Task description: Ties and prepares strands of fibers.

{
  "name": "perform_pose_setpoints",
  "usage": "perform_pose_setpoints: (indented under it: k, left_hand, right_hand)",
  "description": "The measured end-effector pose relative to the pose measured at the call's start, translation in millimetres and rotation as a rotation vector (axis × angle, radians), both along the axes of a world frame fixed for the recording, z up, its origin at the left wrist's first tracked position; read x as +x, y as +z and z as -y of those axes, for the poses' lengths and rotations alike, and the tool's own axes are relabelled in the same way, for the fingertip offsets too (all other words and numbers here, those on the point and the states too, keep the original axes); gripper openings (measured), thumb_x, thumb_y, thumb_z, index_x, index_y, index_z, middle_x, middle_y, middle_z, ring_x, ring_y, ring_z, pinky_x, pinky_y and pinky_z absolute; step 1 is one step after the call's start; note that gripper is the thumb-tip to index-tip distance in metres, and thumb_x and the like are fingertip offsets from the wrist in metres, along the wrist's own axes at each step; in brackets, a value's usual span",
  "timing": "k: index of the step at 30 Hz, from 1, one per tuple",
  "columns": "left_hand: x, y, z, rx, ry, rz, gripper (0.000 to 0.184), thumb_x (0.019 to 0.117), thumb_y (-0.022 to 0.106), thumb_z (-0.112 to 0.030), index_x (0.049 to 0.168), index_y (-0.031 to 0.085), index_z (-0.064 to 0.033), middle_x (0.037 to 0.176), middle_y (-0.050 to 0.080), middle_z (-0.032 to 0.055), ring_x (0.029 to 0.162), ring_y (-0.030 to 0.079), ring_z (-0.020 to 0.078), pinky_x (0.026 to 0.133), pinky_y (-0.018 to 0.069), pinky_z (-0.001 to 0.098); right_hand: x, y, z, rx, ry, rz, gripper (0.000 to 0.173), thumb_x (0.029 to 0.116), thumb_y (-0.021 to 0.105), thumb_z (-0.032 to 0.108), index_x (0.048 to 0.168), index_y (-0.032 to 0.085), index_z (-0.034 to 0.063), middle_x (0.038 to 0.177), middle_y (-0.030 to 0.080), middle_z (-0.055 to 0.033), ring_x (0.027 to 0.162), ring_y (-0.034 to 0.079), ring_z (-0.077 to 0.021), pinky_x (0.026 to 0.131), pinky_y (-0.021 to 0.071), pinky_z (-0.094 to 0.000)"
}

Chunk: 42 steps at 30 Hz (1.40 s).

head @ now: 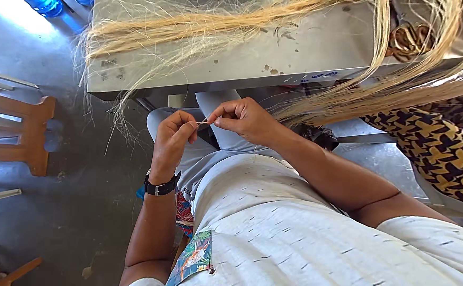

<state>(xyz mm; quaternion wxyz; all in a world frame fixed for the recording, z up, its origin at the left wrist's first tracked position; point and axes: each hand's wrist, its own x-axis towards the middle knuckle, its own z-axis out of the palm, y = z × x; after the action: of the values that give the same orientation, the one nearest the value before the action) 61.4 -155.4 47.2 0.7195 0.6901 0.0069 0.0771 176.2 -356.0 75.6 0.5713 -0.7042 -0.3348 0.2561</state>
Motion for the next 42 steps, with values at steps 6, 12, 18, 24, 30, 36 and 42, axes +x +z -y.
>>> perform_pose_setpoints:
  k: [6, 12, 18, 24, 30, 36, 42]
  left_hand:
    - [0, -1, -4, 0.011, -0.031, -0.005, 0.013, 0.098, 0.05, -0.013, 0.093, 0.062, -0.0123, 0.077, 0.06, 0.0007, 0.062, 0.057, 0.0091, 0.057, 0.05, 0.023]
    - [1, 1, -5, 0.068, -0.05, -0.01, 0.011, 0.0989, 0.054, -0.016, 0.095, 0.063, -0.0125, 0.077, 0.061, 0.0008, 0.062, 0.057, 0.0092, 0.056, 0.0494, 0.0228]
    - [2, -2, -3, 0.163, 0.087, 0.158, 0.017, 0.1049, 0.051, -0.023, 0.114, 0.06, -0.0118, 0.096, 0.063, 0.0005, 0.075, 0.062, 0.0093, 0.066, 0.0551, 0.0252]
    - [6, 1, 14, 0.648, 0.211, 0.248, 0.019, 0.0948, 0.061, -0.01, 0.111, 0.067, -0.0039, 0.115, 0.064, 0.009, 0.096, 0.063, 0.0154, 0.075, 0.0553, 0.0307]
    - [9, -2, 19, 0.694, 0.258, 0.238, 0.009, 0.0939, 0.062, -0.008, 0.101, 0.068, -0.006, 0.107, 0.065, 0.0061, 0.088, 0.063, 0.0116, 0.07, 0.0539, 0.0261]
    - [8, -1, 14, 0.623, 0.243, 0.211, 0.015, 0.0951, 0.057, -0.008, 0.105, 0.069, -0.0066, 0.105, 0.066, 0.0039, 0.082, 0.063, 0.0101, 0.066, 0.0529, 0.0252]
    - [8, 0, 12, 0.552, 0.216, 0.188, 0.015, 0.0961, 0.057, -0.008, 0.106, 0.069, -0.0067, 0.1, 0.065, 0.0031, 0.079, 0.062, 0.0101, 0.065, 0.0526, 0.0256]
  right_hand:
    - [2, -5, 7, 0.02, 0.02, 0.003, 0.015, 0.0997, 0.062, 0.004, 0.104, 0.076, 0.0038, 0.061, 0.053, 0.0032, 0.05, 0.041, -0.0025, 0.046, 0.0328, -0.0184]
    - [4, -6, 11, -0.037, -0.038, 0.007, 0.01, 0.0993, 0.064, 0.007, 0.099, 0.074, 0.0041, 0.058, 0.049, 0.0036, 0.049, 0.04, -0.004, 0.047, 0.0327, -0.0204]
    - [4, -7, 8, -0.016, -0.11, -0.017, 0.007, 0.0987, 0.065, 0.007, 0.095, 0.069, 0.0039, 0.056, 0.047, 0.003, 0.047, 0.038, -0.0047, 0.044, 0.0301, -0.0204]
    - [-1, -8, 2, 0.018, -0.101, -0.021, 0.007, 0.0986, 0.064, 0.007, 0.095, 0.069, 0.004, 0.057, 0.047, 0.0034, 0.047, 0.039, -0.0042, 0.044, 0.0303, -0.0198]
    - [-9, -3, 2, 0.02, -0.097, -0.018, 0.008, 0.0989, 0.064, 0.007, 0.094, 0.07, 0.0041, 0.055, 0.045, 0.0002, 0.043, 0.037, -0.0084, 0.04, 0.0284, -0.022]
    - [-9, -4, 1, 0.024, -0.074, -0.006, 0.008, 0.099, 0.063, 0.006, 0.094, 0.07, 0.0035, 0.054, 0.043, 0.0009, 0.044, 0.036, -0.008, 0.04, 0.028, -0.0219]
    - [-10, -3, 3, 0.044, -0.065, -0.006, 0.009, 0.099, 0.063, 0.005, 0.094, 0.069, 0.0033, 0.055, 0.043, 0.001, 0.044, 0.036, -0.0072, 0.04, 0.0278, -0.0213]
